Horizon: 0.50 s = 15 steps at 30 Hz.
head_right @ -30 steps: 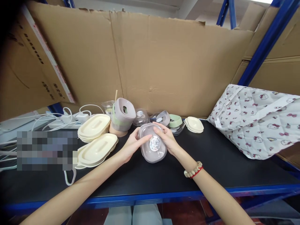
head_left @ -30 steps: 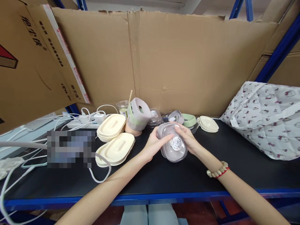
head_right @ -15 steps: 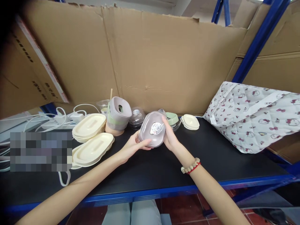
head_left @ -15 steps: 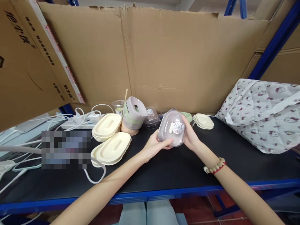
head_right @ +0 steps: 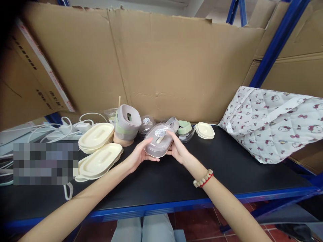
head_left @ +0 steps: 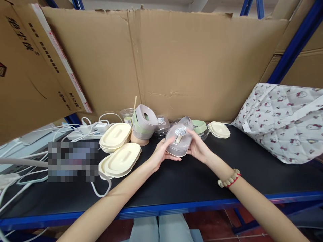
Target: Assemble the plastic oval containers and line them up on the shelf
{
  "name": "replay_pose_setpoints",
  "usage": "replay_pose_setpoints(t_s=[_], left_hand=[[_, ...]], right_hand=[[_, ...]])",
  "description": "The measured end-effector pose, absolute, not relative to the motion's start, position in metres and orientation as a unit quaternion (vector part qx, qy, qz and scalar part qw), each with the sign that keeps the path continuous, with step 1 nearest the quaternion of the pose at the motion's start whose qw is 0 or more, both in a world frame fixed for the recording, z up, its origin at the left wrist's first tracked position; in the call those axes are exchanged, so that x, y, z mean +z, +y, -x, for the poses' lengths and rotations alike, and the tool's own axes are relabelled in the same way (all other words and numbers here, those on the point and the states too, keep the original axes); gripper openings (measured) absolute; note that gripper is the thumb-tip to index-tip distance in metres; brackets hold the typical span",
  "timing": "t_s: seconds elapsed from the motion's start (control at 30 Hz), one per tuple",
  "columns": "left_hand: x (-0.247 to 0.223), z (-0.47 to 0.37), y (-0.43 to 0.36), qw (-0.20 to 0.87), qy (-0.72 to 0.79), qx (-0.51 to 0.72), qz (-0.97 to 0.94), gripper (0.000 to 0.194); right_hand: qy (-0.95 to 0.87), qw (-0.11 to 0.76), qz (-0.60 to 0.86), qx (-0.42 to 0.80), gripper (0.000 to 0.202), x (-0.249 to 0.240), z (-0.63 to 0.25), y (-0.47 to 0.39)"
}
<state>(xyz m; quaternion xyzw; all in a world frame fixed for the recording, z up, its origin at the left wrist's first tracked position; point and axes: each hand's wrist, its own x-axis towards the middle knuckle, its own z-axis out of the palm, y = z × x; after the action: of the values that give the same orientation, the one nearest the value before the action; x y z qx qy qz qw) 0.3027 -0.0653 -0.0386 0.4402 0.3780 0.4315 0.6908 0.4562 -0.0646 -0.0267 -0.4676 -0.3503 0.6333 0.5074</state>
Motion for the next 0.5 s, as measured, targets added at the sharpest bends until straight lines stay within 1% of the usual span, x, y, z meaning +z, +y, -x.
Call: replay_pose_setpoints(t_s=[0.13,0.2,0.23,0.3,0.4,0.43,0.47,0.5], left_hand=[[-0.037,-0.303,-0.066,0.67,0.379,0.429,-0.472,0.045],[-0.037,-0.303,-0.068,0.674,0.375,0.402,-0.494,0.05],[-0.037,-0.304,-0.068,0.68,0.366,0.386,-0.505,0.052],[-0.036,-0.303,-0.069,0.686,0.347,0.373,-0.519,0.055],[-0.032,-0.3,-0.068,0.668,0.345,0.406,-0.519,0.052],[-0.031,-0.299,-0.068,0.66,0.352,0.42,-0.514,0.049],[-0.03,-0.298,-0.067,0.654,0.361,0.43,-0.508,0.046],[-0.029,-0.298,-0.067,0.649,0.37,0.437,-0.501,0.044]], right_hand=[[-0.401,0.46,0.452,0.651,0.025,-0.025,-0.462,-0.066],[-0.426,0.461,0.437,0.645,0.026,-0.023,-0.465,-0.065],[-0.429,0.478,0.434,0.631,0.025,-0.02,-0.469,-0.064],[-0.414,0.551,0.442,0.574,0.018,-0.009,-0.481,-0.061],[-0.347,0.683,0.482,0.426,0.009,0.016,-0.521,-0.056],[-0.325,0.71,0.502,0.371,0.01,0.022,-0.539,-0.056],[-0.309,0.72,0.531,0.321,0.013,0.026,-0.559,-0.056],[-0.302,0.711,0.572,0.277,0.016,0.027,-0.58,-0.057]])
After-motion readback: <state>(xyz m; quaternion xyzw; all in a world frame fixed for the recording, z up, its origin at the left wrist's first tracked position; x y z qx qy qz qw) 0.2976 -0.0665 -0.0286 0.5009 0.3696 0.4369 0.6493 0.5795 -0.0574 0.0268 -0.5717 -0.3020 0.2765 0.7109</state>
